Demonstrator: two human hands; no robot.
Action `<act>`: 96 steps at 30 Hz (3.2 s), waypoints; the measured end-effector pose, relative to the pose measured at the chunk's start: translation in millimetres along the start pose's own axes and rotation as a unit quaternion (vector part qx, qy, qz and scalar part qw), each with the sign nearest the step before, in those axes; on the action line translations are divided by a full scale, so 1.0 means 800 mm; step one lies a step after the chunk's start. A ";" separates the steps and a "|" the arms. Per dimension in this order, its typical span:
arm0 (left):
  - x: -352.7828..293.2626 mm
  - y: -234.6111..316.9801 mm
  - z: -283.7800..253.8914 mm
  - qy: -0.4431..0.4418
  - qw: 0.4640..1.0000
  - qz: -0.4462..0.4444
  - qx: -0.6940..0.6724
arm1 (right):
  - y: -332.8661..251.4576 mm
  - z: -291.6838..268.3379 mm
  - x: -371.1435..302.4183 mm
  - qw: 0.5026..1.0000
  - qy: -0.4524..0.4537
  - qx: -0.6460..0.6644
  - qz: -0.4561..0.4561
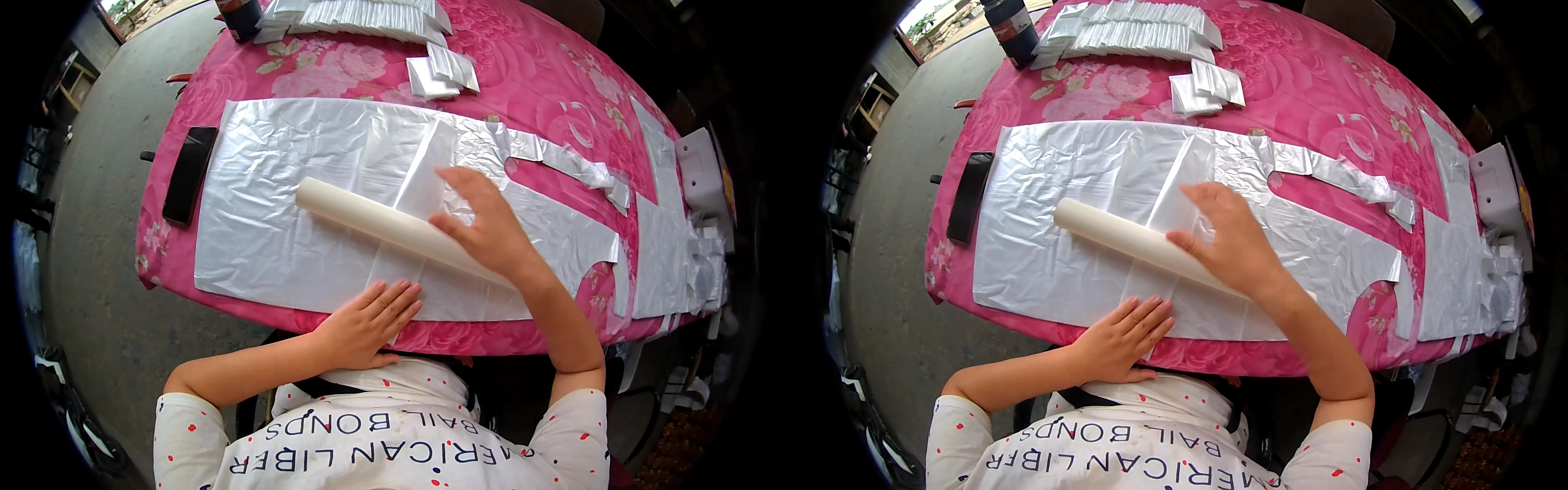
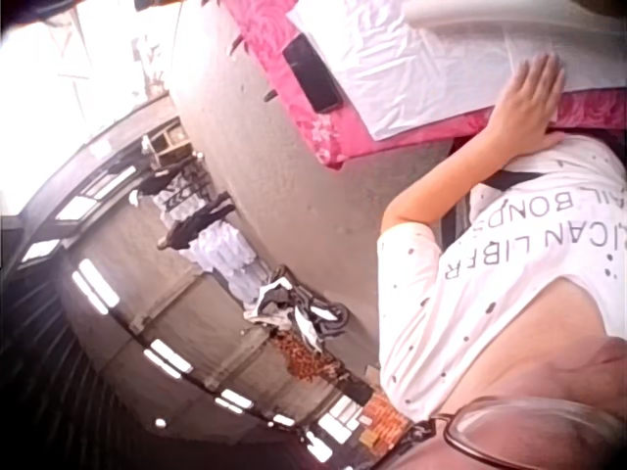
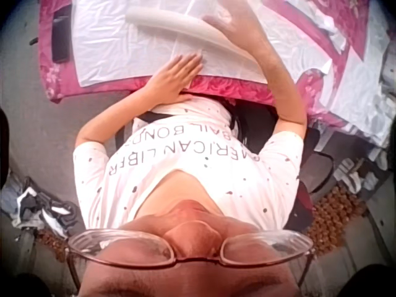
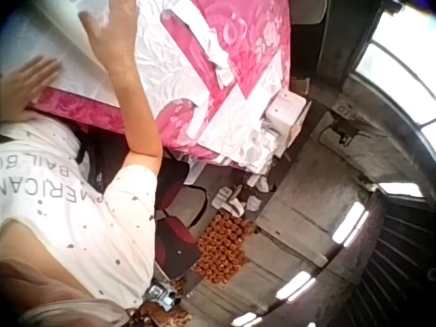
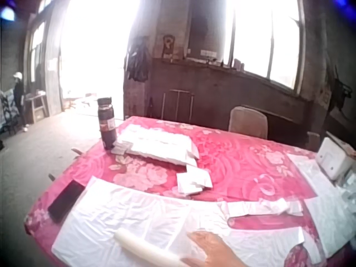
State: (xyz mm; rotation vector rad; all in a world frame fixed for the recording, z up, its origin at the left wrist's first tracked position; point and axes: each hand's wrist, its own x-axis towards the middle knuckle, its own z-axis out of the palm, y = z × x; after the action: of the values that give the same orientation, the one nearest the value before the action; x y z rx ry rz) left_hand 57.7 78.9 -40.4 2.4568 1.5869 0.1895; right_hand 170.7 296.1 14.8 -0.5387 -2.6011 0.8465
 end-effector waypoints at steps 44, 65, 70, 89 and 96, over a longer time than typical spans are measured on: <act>-0.007 -0.015 0.004 0.088 0.985 0.115 -0.093 | 0.009 0.032 -0.037 0.979 -0.143 0.029 -0.141; 0.034 -0.050 -0.029 0.228 0.915 -0.181 -0.280 | -0.016 0.039 -0.056 0.984 -0.004 0.135 0.115; 0.035 -0.056 -0.020 0.276 0.939 -0.151 -0.139 | -0.012 0.028 -0.028 0.928 -0.089 0.193 0.306; 0.057 -0.042 -0.028 0.187 0.965 -0.156 -0.095 | 0.019 0.030 -0.041 0.967 -0.049 -0.178 -0.175; 0.071 -0.057 -0.024 0.239 0.962 -0.133 0.003 | 0.039 0.019 -0.017 0.987 -0.072 -0.035 -0.140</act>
State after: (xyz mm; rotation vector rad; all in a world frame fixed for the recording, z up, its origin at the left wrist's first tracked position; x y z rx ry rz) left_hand 36.2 151.0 -33.1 2.2772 2.0850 0.7824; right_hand 183.7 305.9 -18.7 -0.1249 -2.7592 0.7255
